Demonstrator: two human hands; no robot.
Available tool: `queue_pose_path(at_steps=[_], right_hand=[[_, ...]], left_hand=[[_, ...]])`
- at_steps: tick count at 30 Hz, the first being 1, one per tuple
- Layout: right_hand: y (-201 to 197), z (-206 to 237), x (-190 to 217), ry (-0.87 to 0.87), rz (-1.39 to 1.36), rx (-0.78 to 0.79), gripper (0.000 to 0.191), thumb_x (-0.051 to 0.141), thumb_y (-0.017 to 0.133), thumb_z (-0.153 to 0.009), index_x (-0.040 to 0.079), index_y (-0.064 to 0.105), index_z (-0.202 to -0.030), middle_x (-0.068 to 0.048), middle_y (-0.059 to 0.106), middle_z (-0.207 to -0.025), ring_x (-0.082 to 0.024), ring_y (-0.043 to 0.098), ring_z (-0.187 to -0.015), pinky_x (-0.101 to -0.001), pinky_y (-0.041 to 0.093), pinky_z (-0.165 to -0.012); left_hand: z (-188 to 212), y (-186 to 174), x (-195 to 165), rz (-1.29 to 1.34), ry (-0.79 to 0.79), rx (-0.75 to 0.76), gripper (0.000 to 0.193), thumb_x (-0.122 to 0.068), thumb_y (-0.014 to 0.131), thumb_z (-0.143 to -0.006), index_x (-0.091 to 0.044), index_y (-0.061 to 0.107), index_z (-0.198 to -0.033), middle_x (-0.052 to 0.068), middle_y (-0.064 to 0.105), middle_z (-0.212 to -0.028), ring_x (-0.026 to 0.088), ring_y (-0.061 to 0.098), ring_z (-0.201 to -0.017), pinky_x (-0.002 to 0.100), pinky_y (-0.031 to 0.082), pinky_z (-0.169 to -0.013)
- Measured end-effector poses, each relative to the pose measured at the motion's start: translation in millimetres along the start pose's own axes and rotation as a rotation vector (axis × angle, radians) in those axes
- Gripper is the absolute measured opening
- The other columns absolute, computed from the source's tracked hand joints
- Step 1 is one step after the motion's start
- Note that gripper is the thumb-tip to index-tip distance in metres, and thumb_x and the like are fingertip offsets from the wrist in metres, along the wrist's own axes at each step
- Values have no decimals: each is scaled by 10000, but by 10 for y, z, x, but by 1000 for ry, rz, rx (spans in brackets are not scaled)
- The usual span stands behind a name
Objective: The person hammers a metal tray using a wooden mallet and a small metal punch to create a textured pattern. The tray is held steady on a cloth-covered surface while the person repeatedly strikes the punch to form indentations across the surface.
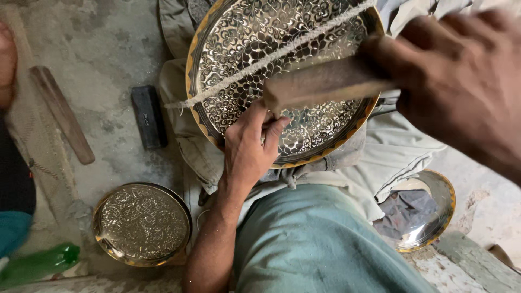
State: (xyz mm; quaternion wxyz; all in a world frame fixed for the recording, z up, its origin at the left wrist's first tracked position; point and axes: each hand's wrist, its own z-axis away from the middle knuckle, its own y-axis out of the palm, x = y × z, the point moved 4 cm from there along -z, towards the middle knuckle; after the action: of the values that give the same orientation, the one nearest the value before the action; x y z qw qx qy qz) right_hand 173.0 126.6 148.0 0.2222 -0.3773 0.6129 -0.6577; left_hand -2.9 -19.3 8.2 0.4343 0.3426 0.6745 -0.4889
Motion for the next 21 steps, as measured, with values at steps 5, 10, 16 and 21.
queue_pose_path(at_steps=[5, 10, 16, 21], right_hand=[[152, 38, -200, 23, -58, 43, 373, -27, 674, -825, 65, 664, -1186, -146, 663, -1033, -388, 648, -976, -492, 541, -825], [295, 98, -315, 66, 175, 178, 426, 62, 765, -680, 92, 681, -1096, -130, 674, -949, -367, 669, -896, -501, 549, -729], [209, 33, -243, 67, 188, 161, 343, -3, 737, -814, 79, 686, -1143, -153, 698, -987, -355, 683, -886, -483, 527, -685], [144, -27, -204, 26, -268, 59, 326, -94, 624, -831, 29, 625, -1133, -168, 671, -1016, -382, 667, -944, -463, 556, -813]], left_hand=[[11, -1, -5, -43, 13, -17, 362, -133, 748, -984, -5, 594, -1285, 79, 696, -891, 210, 714, -775, 348, 578, -681], [12, 43, 40, -39, -2, 7, 253, -151, 741, -1012, -45, 592, -1186, 78, 696, -940, 191, 737, -804, 321, 591, -668], [40, 63, 77, -57, 2, 29, 246, -153, 736, -1016, -49, 592, -1187, 78, 699, -948, 193, 734, -809, 323, 596, -657], [58, 47, 74, -21, 9, 20, 268, -156, 711, -1028, -47, 588, -1239, 102, 705, -993, 206, 746, -844, 327, 610, -679]])
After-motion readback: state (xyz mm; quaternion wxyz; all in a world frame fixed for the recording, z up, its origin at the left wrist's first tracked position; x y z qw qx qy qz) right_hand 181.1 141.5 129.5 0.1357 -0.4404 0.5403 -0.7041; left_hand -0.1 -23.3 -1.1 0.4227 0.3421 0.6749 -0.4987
